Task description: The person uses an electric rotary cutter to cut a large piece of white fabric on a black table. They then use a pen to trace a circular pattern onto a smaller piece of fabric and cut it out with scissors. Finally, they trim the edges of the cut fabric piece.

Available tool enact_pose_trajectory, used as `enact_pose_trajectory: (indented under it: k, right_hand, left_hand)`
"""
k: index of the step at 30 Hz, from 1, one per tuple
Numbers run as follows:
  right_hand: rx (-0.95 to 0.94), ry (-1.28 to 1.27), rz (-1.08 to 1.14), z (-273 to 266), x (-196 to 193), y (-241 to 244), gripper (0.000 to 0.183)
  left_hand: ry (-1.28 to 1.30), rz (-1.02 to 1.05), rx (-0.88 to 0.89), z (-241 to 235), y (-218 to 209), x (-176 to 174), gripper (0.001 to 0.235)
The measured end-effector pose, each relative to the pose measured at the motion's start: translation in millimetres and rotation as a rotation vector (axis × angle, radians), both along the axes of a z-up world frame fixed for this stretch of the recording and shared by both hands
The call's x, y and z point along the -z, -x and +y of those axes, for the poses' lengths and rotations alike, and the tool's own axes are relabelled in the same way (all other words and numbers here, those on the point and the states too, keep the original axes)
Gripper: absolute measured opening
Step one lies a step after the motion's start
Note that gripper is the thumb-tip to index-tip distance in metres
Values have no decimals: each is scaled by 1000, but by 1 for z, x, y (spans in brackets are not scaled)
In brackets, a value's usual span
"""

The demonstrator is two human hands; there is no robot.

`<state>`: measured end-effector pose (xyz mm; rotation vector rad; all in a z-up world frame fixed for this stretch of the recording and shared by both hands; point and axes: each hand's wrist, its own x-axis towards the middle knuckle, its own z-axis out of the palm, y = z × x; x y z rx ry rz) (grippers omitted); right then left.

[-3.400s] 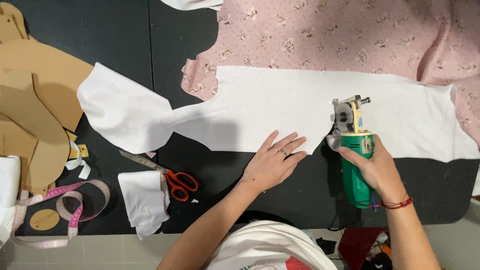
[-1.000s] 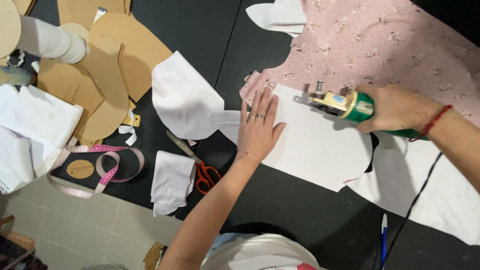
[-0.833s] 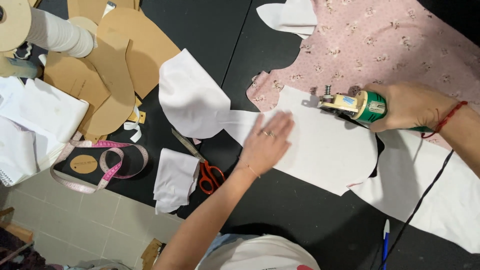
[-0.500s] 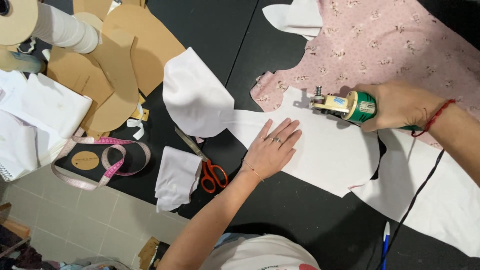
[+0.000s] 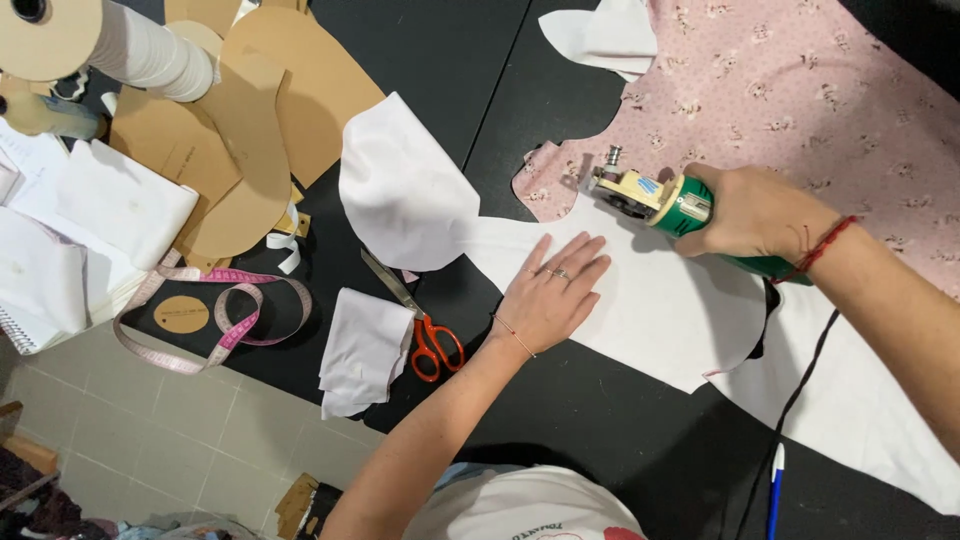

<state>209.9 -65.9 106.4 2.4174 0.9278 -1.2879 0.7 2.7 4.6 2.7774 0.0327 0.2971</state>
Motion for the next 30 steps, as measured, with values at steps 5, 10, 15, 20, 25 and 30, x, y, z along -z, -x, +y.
enact_pose_trajectory:
  k: [5,10,15,20,25,30]
  right_hand:
    - [22,-25,17,10,-2,5,53]
    - [83,18,59,0,-11,8,52]
    - [-105,-31,-98,-61,-3,2,58]
    - [81,-303,-208,-152,7,18,60]
    - [238,-271,8,-236,9,46,66]
    - [155,232,136,-271,18,85,67]
  left_hand:
    - [126,-89,-329,16,-13,0,34]
    - [10,-292,-282,24,-18,8,21]
    - [-139,-211,-289,21,-15,5,27]
    - [-178,-117,-249,23,-17,14,37]
    - [-205,49,-156,13,-7,10,51]
    - [-200,151,-157,-7,37,-2,48]
